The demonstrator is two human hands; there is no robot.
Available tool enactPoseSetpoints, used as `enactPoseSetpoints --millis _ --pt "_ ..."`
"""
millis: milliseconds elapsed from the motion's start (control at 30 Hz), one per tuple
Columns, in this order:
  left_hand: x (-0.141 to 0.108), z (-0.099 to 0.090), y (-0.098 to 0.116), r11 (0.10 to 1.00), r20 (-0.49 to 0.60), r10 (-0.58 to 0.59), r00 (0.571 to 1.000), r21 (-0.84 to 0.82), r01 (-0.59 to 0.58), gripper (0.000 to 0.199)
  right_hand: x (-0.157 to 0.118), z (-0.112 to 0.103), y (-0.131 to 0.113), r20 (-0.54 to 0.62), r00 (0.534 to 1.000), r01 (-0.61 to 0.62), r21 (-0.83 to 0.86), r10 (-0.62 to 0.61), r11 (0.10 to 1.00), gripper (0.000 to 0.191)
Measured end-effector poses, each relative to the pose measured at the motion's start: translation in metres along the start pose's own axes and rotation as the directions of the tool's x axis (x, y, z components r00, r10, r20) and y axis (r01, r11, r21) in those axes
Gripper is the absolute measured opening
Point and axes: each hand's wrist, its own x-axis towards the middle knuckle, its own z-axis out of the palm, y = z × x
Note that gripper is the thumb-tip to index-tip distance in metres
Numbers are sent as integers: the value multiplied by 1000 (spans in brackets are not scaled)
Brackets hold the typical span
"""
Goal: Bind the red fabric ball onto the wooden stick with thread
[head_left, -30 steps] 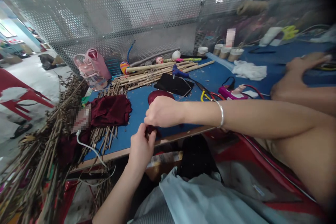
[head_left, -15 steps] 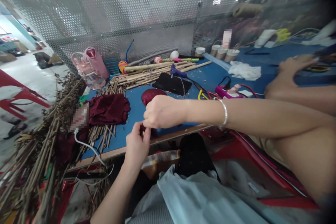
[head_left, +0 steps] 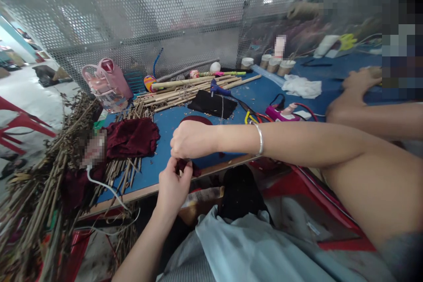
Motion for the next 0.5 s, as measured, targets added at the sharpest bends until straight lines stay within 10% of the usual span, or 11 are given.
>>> enactPoseSetpoints --millis 200,367,500 --pt "-14 -1 6 993 189 50 981 -112 -29 20 5 -15 40 187 976 -157 263 110 952 13" --pt "-27 -15 21 988 181 116 977 -123 -94 22 -17 18 78 284 948 -314 782 142 539 27" --pt "-23 -18 18 988 148 111 983 -123 -93 27 -38 70 45 191 933 -299 883 304 362 26"
